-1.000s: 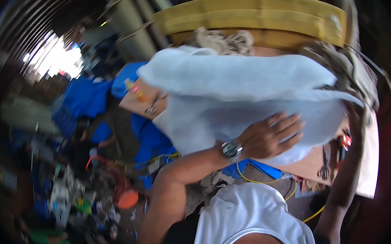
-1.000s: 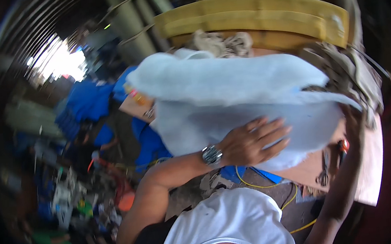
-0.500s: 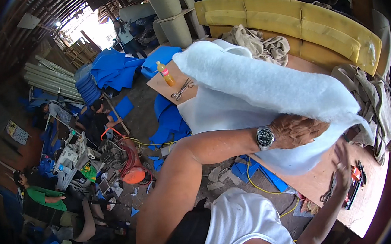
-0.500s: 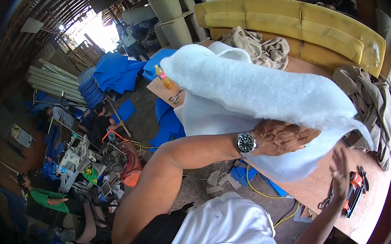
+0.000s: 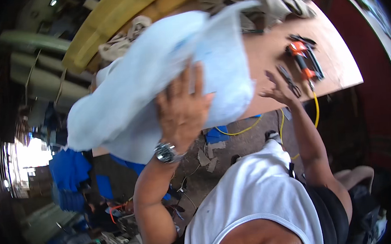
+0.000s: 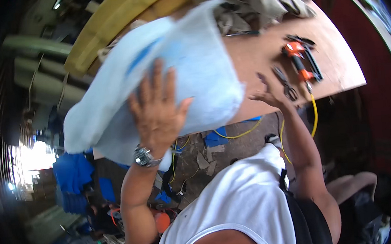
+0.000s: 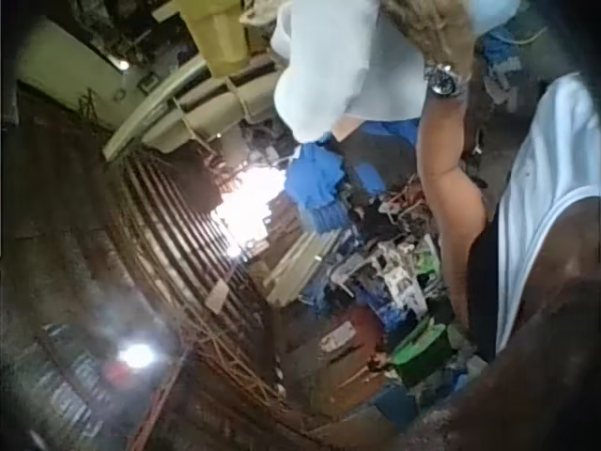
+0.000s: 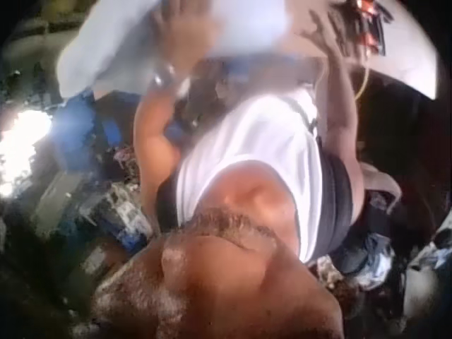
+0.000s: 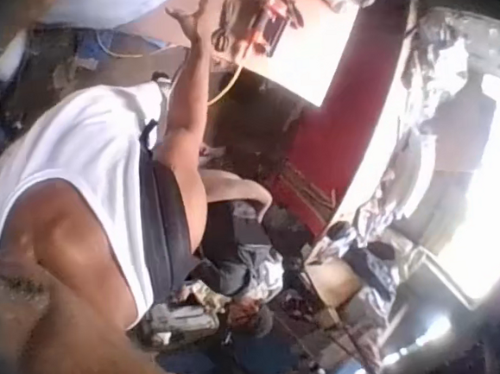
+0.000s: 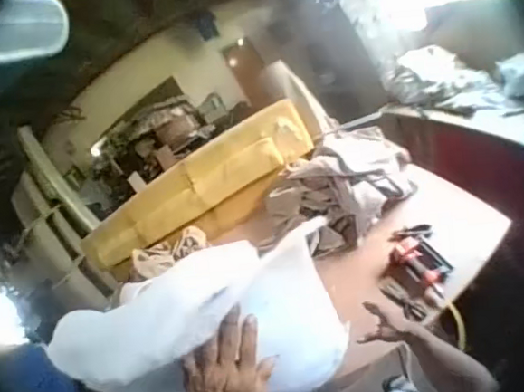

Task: The person cuts a piece of white foam using scissors, then applies a yellow liquid from a plastic bottle onto a blue foam cushion. They then place and smooth the cut white foam onto the cushion, trimming excess material with scissors.

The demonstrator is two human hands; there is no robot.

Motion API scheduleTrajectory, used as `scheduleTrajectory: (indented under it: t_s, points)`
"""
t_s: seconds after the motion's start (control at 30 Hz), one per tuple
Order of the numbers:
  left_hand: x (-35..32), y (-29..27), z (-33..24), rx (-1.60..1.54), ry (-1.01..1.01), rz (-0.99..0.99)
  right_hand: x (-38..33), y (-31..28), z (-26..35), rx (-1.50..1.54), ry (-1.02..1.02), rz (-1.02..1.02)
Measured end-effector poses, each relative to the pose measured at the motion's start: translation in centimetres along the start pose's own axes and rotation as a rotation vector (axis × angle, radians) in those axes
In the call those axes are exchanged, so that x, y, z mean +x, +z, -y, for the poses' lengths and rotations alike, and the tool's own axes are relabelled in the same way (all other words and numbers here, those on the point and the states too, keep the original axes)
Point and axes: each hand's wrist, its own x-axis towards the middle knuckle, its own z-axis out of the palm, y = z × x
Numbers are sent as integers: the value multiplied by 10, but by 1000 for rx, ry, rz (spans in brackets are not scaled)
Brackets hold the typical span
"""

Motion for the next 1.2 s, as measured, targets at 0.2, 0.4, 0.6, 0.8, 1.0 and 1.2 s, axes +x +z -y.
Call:
scheduleTrajectory:
  t_s: [0.2,0.4,0.6,0.8,1.0,1.2]
  points:
    - [8,7,-8,305,-27,-156,7,3,22,262,-67,269]
    - [-3,9,-11,296,0,-236,14,37,48,779,217,476]
    - [-4,10,-27,267,246,-16,-12,19,59,296,-319,326]
    - [40,1,-56,225,4,177,83,22,10,321,-79,294]
    - [84,-16,-59,369,-244,365,174,55,25,345,17,429]
    - [95,-14,-90,186,149,345,195,108,13,528,-31,271]
